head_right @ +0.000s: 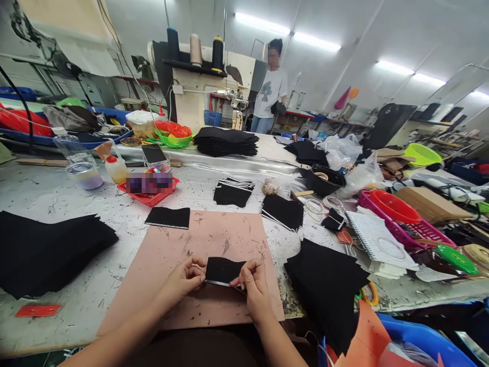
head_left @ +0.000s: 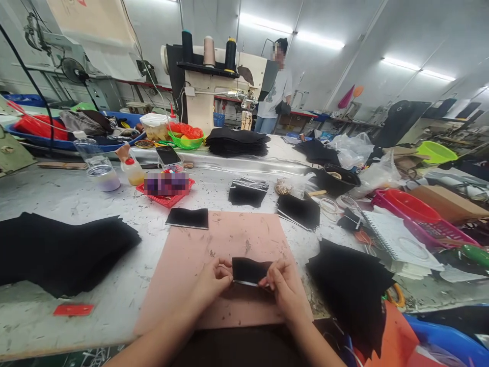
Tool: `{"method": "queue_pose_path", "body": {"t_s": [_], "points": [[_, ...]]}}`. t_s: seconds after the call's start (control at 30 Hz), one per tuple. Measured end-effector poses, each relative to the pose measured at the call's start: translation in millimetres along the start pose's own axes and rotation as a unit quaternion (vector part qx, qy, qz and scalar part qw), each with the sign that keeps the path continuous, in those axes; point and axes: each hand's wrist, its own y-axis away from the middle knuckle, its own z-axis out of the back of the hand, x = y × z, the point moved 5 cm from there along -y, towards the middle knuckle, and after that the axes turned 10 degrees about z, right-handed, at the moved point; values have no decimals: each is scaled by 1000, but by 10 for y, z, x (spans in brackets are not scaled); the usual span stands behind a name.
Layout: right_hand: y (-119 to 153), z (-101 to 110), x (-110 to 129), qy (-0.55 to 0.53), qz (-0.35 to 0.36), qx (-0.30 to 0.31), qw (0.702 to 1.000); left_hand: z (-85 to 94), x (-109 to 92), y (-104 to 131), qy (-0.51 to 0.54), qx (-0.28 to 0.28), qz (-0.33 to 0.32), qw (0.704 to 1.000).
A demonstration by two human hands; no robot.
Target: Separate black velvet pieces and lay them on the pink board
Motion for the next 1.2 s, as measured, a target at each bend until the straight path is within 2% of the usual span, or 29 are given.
{"method": "queue_pose_path", "body": {"t_s": [0.13, 0.2, 0.3, 0.4, 0.5, 0.57, 0.63, 0.7, 0.8, 0.9, 0.97, 1.1, 1.2], "points": [[50, 251, -12, 81, -2, 9, 997, 23, -2, 1, -32, -26, -4, 999], [87, 358, 40, 123, 5, 54, 991, 62, -40, -5, -56, -38, -8, 998], [195, 511, 132, 227, -19, 166, 959, 149, -169, -67, -107, -52, -22, 993], [365, 663, 218, 269, -110, 306, 907, 174, -368, -214, -168, -51, -39, 984], [460, 749, 345, 207, -206, 439, 850, 24, -575, -455, -220, -25, -41, 974], [330, 769, 411, 170, -212, 483, 832, -178, -702, -654, -239, -3, -30, 971], [-18, 810, 375, 191, -174, 455, 852, -420, -831, -857, -238, 12, -22, 971], [-515, 909, 214, 277, -126, 359, 882, -634, -970, -1040, -219, 13, -24, 975], [-1251, 1036, -172, 392, -80, 223, 889, -755, -1152, -1244, -176, -15, -43, 983], [-1787, 1064, -568, 466, -52, 137, 873, -587, -1201, -1327, -147, -61, -54, 986], [-1976, 1054, -772, 502, -46, 102, 857, -392, -1136, -1314, -144, -90, -49, 984], [-2035, 991, -986, 545, -40, 77, 834, -104, -919, -1228, -181, -112, -25, 977], [-1997, 925, -963, 560, -13, 73, 825, -107, -844, -1191, -225, -96, -26, 969]]}}
